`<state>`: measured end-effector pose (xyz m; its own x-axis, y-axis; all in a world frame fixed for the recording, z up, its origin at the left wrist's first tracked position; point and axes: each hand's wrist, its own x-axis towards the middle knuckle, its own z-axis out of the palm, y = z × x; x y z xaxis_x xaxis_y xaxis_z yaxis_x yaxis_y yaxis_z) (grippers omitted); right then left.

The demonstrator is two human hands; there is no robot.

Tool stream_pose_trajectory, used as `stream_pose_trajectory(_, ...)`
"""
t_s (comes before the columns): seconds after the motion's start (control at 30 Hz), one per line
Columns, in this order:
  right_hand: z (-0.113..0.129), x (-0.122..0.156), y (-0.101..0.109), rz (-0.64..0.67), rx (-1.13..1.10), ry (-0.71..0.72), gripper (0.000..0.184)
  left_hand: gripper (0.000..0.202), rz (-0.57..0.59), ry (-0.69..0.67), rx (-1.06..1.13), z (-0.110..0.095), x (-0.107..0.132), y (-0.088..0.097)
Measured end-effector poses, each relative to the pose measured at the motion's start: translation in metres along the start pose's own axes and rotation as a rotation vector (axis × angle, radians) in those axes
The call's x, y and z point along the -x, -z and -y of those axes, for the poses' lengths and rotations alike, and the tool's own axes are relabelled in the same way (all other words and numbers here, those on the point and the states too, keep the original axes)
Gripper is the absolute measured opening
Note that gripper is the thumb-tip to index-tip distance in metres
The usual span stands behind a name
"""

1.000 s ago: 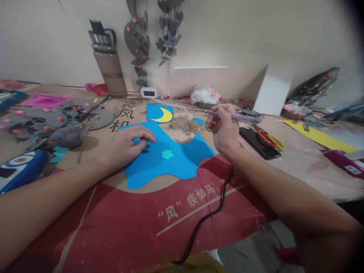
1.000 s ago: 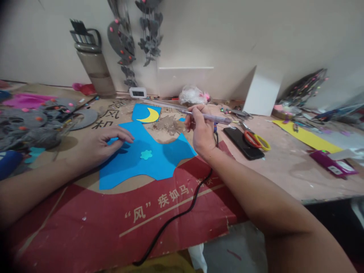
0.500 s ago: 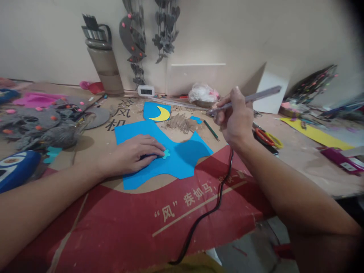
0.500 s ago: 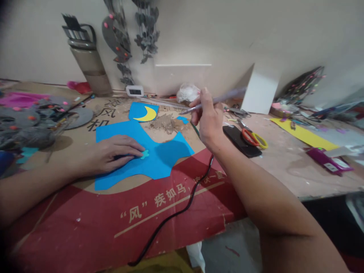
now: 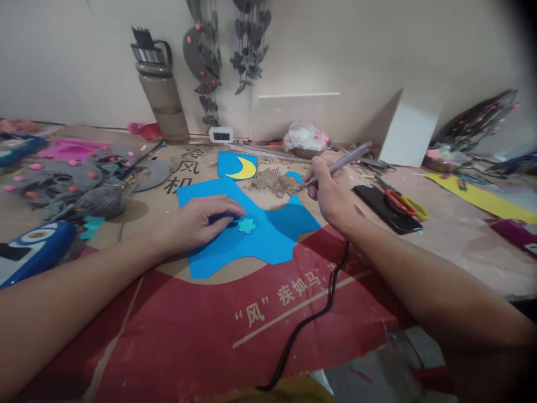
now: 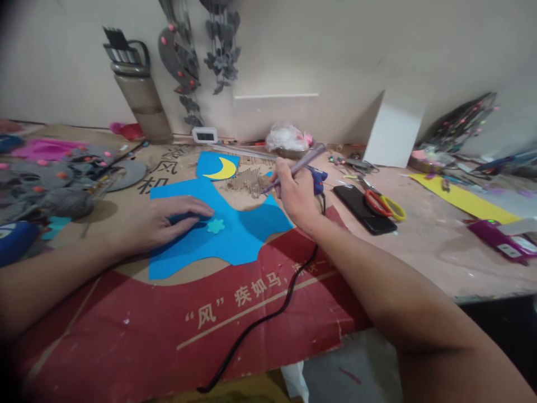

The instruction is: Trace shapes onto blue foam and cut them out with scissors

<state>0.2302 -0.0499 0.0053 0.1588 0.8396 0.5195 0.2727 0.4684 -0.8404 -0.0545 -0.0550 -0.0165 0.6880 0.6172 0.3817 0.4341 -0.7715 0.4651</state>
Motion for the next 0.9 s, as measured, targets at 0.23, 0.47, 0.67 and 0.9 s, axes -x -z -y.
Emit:
stream_pose_trajectory(0.23, -0.019, -0.007, 0.005, -0.139, -0.109, 0.032, 0.049, 0.023, -0.03, 0.041, -0.008, 0.0, 0.0, 0.001)
stream_pose_trajectory(0.47, -0.021, -0.006, 0.004, -0.176, -0.163, 0.045, 0.051, 0.025, 0.014, 0.083, -0.051, 0.004, -0.003, 0.0)
stream_pose_trajectory(0.67, -0.02, -0.006, 0.002, -0.184, -0.145, 0.057, 0.049, 0.042, 0.163, 0.038, -0.106, 0.013, -0.007, -0.007)
stream_pose_trajectory(0.9, -0.021, -0.008, 0.003, -0.178, -0.149, 0.071, 0.048, 0.029, 0.145, 0.038, -0.039, 0.009, -0.008, -0.007)
